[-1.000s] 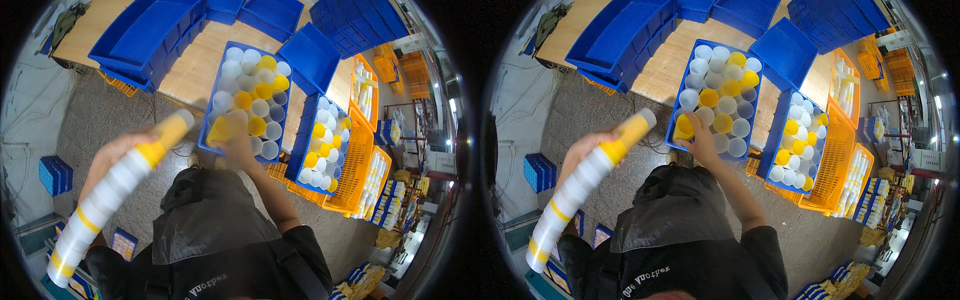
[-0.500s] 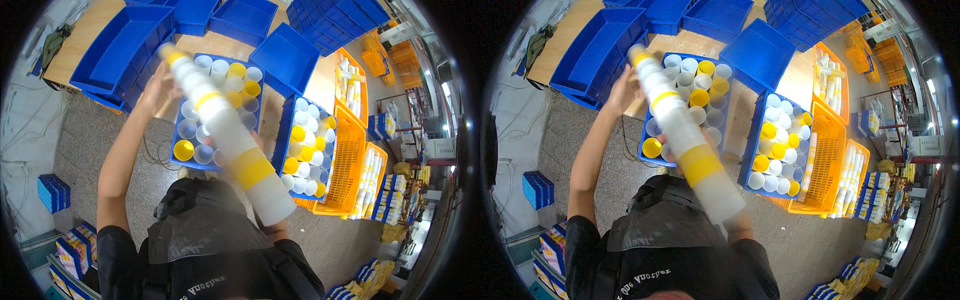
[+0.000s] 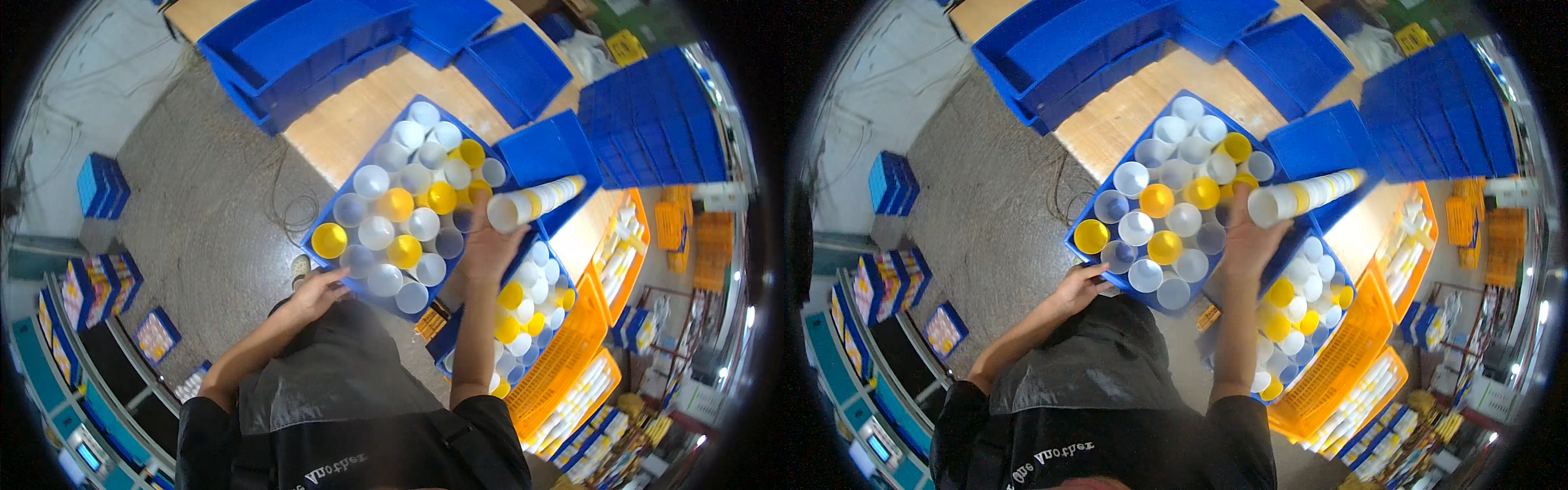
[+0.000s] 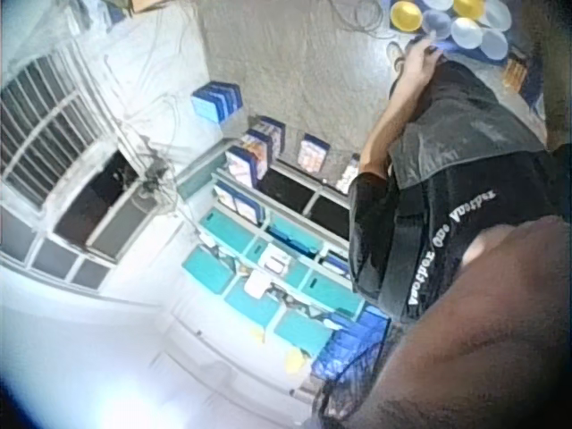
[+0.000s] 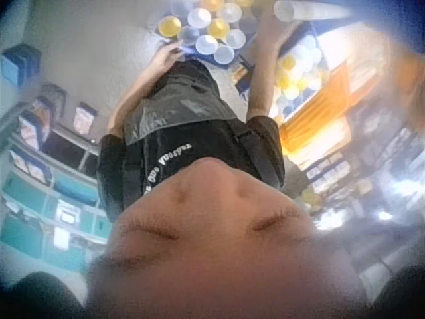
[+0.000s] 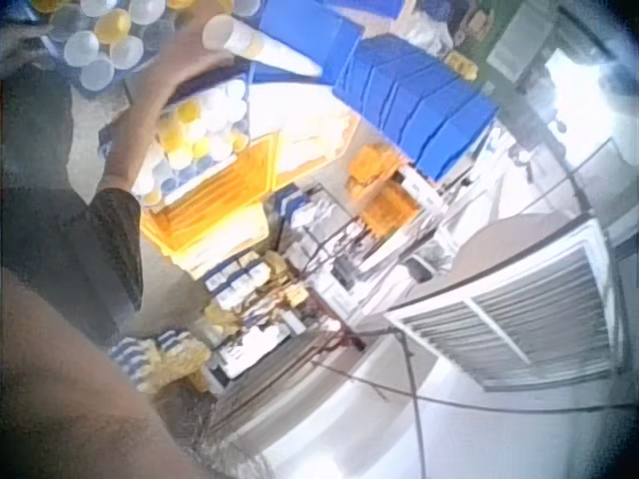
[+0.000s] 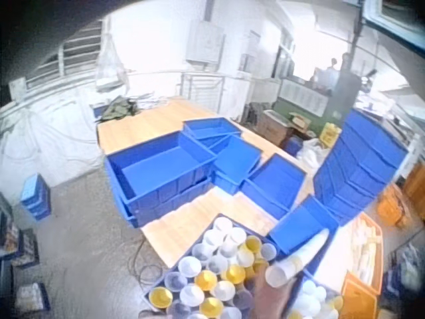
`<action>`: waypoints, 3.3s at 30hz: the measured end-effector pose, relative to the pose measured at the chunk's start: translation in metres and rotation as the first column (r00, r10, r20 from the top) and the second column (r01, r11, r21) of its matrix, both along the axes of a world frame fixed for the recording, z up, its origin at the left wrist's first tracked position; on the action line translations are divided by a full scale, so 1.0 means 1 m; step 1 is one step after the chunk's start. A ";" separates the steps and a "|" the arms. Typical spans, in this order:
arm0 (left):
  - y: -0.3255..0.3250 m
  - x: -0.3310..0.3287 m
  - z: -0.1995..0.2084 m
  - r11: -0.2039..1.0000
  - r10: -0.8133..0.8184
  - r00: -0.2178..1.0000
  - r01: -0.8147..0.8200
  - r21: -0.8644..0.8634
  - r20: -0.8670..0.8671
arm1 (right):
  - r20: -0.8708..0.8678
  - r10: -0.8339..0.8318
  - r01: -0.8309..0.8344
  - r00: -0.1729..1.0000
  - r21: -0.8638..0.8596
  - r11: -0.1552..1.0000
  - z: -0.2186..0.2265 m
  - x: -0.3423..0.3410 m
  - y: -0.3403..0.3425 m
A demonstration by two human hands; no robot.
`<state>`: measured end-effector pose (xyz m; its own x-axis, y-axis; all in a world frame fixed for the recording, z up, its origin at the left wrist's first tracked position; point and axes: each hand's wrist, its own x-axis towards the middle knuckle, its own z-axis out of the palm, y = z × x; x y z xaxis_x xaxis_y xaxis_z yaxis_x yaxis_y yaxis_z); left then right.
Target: The person repeatedly picks up stacks of white and yellow plastic cups from yellow baskets and places them into blue trays. They carry filled trays to a nearby shelf and return for more, continuing the cycle of filling and restocking trays.
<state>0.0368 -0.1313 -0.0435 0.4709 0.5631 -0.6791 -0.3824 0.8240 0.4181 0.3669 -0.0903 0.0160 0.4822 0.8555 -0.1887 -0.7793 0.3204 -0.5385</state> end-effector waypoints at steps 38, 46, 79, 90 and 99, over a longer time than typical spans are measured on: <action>0.093 -0.722 -0.108 0.333 0.554 -0.030 -0.908 0.255 -0.832 | 0.647 0.761 0.784 -0.052 -0.445 0.432 -0.155 -0.490 0.741; 0.184 -0.745 -0.088 0.579 0.020 -0.078 -0.812 0.075 -0.997 | 0.630 0.775 0.465 -0.056 -0.670 0.578 -0.157 -0.487 0.800; 0.226 -0.713 -0.056 0.508 0.092 -0.068 -0.855 0.106 -0.993 | 0.367 -0.277 -0.435 -0.888 -0.866 0.246 -0.036 -0.957 0.587; 0.214 -0.694 -0.066 0.465 0.151 -0.175 -0.856 0.226 -0.973 | 0.449 -0.295 -0.505 -0.843 -0.850 0.151 -0.039 -1.029 0.628; 0.212 -0.690 -0.067 0.474 0.141 -0.084 -0.869 0.142 -0.986 | 0.421 -0.339 -0.499 -0.841 -0.846 0.188 -0.029 -1.028 0.626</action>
<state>-0.6531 0.0806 -0.1110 -0.8600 -0.2565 -0.4411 -0.4799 0.7001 0.5287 -0.6615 0.5356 -0.0134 -0.8718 0.1714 -0.4589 0.3838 0.8210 -0.4226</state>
